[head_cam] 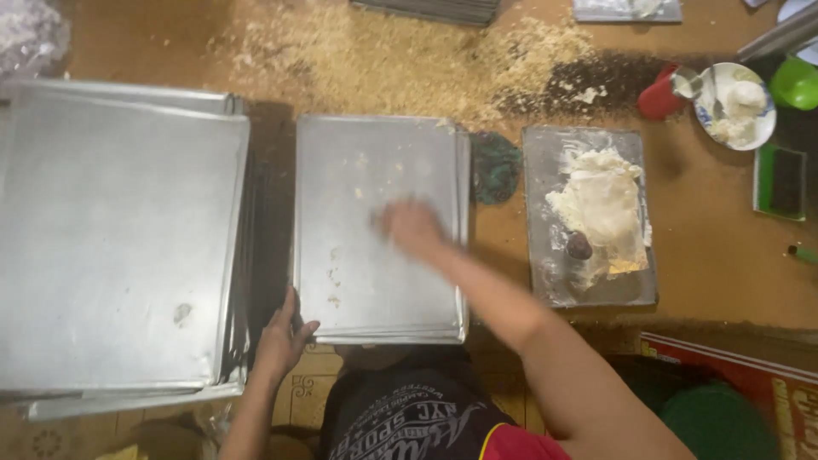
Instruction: Rapidly greasing and stacking metal baking trays in a bakery production area
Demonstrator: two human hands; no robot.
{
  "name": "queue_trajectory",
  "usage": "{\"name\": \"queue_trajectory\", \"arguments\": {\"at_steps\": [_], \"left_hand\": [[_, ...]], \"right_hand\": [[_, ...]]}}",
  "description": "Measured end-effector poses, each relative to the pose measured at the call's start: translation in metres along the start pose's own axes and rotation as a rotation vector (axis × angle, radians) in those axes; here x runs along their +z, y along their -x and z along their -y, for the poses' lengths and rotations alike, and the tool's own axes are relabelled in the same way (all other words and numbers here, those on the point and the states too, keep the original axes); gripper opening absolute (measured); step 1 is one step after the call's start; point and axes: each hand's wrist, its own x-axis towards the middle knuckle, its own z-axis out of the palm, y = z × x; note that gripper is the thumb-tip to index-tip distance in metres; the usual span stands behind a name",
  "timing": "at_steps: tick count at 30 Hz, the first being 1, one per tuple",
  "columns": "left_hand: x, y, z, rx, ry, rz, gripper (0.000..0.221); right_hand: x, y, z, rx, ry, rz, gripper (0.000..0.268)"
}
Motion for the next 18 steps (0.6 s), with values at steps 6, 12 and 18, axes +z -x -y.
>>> {"name": "queue_trajectory", "arguments": {"at_steps": [6,12,18], "left_hand": [[-0.015,0.014,-0.002,0.088,-0.011,0.030,0.085],[-0.006,-0.022,0.037,0.150,0.091,0.066,0.078],[-0.002,-0.020,0.034,0.143,0.109,0.057,0.076]], "right_hand": [[-0.036,-0.055,-0.037,0.200,0.093,-0.345,0.019],[0.081,0.094,0.098,-0.295,0.150,0.080,0.024],[-0.005,-0.115,0.005,0.038,0.209,-0.237,0.024]]}}
